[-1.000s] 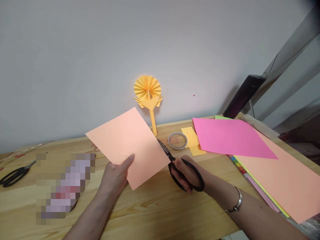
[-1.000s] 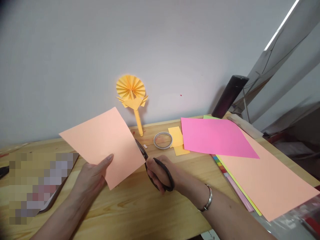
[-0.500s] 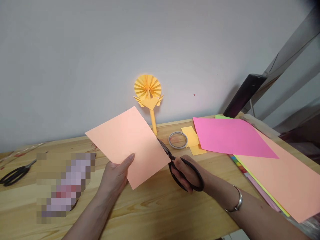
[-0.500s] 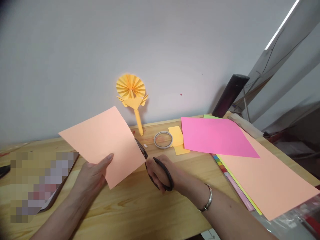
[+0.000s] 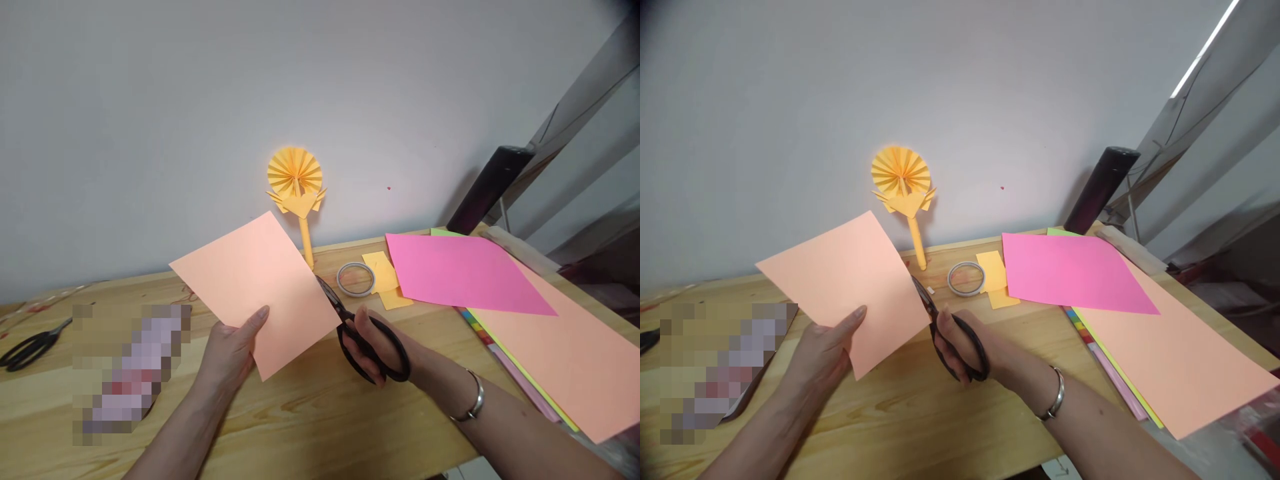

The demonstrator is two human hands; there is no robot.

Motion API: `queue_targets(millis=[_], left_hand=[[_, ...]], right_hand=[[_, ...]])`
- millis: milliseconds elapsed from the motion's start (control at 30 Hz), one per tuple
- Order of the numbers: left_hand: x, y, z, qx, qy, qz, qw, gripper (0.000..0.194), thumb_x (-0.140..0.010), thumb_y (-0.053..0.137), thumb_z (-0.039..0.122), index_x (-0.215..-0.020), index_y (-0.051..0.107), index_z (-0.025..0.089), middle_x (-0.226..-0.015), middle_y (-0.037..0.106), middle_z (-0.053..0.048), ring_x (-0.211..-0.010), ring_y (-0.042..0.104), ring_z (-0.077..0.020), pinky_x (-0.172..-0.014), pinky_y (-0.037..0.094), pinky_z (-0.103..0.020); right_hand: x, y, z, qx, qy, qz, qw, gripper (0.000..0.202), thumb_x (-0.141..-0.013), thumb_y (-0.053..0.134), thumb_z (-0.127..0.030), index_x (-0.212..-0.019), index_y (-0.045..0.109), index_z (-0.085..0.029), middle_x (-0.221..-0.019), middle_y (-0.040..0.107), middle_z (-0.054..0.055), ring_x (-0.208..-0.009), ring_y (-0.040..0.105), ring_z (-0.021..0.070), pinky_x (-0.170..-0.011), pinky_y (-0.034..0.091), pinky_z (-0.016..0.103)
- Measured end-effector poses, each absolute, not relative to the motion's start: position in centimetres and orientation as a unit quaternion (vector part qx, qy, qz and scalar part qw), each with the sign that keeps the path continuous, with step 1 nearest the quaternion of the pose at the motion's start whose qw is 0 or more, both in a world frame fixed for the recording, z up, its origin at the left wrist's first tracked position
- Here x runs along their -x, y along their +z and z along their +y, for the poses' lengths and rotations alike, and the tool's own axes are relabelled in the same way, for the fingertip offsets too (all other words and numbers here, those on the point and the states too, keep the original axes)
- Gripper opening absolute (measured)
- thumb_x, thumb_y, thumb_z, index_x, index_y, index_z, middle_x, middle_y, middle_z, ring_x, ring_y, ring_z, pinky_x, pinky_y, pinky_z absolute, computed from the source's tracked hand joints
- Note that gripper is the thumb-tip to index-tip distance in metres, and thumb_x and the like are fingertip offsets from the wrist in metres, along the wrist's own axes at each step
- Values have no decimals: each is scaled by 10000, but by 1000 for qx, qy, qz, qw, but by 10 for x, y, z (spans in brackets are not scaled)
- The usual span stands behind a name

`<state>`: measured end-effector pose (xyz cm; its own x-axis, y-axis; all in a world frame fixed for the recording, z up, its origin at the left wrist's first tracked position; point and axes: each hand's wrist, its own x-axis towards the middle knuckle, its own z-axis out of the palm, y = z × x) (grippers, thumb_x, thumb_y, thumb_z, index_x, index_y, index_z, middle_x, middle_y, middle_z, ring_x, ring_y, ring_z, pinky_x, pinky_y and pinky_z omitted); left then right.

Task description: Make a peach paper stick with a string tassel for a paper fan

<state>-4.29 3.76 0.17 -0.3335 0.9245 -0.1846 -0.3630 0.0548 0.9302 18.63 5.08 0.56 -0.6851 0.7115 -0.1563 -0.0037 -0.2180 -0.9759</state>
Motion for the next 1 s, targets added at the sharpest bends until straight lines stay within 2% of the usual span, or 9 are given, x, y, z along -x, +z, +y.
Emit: queue_targets(millis=[233,433,567,733,867,1000], left_hand=[[44,2,36,-279,613,563,479,475,-649,779,273,-1108,669,215,-1088,713,-68,-976,669,-281,-871,539,-413],[43,9,32,-291,581,654,388,365,-612,795,352,-931,728,188,-1070,719,-71,-986,661,-318,-883,539,-439],[45,6,33,-307,577,662,365,390,-624,782,371,-961,717,187,-1058,723,-68,-979,667,-301,-871,548,-434],[48,0,34,-315,576,659,367,363,-637,768,373,-939,717,178,-1016,733,-75,-951,677,-293,-857,556,-432],[49,-1,34,-319,578,653,371,419,-640,769,373,-1013,703,195,-1020,733,-66,-958,676,-295,-852,558,-435],[49,-4,33,-328,573,654,370,470,-639,775,384,-1066,688,207,-1049,725,-61,-980,668,-297,-876,545,-448]], right_hand=[[-186,7,52,304,742,-554,225,722,-716,231,-875,-597,419,-188,-337,374,-61,-258,359,71,-274,264,185],[-186,4,52,270,767,-536,227,732,-701,235,-884,-609,428,-183,-345,372,-71,-249,354,70,-257,272,178],[-186,2,53,264,771,-533,225,736,-710,235,-878,-624,437,-176,-357,389,-68,-257,375,70,-260,281,169],[-186,-3,57,231,820,-487,194,763,-657,221,-915,-614,426,-182,-340,388,-67,-243,379,82,-251,287,180],[-189,-6,60,202,845,-460,183,769,-710,168,-887,-636,444,-174,-353,407,-61,-251,390,84,-262,308,185],[-188,-6,60,189,846,-461,190,762,-700,195,-894,-623,438,-176,-352,404,-63,-245,385,86,-257,315,192]])
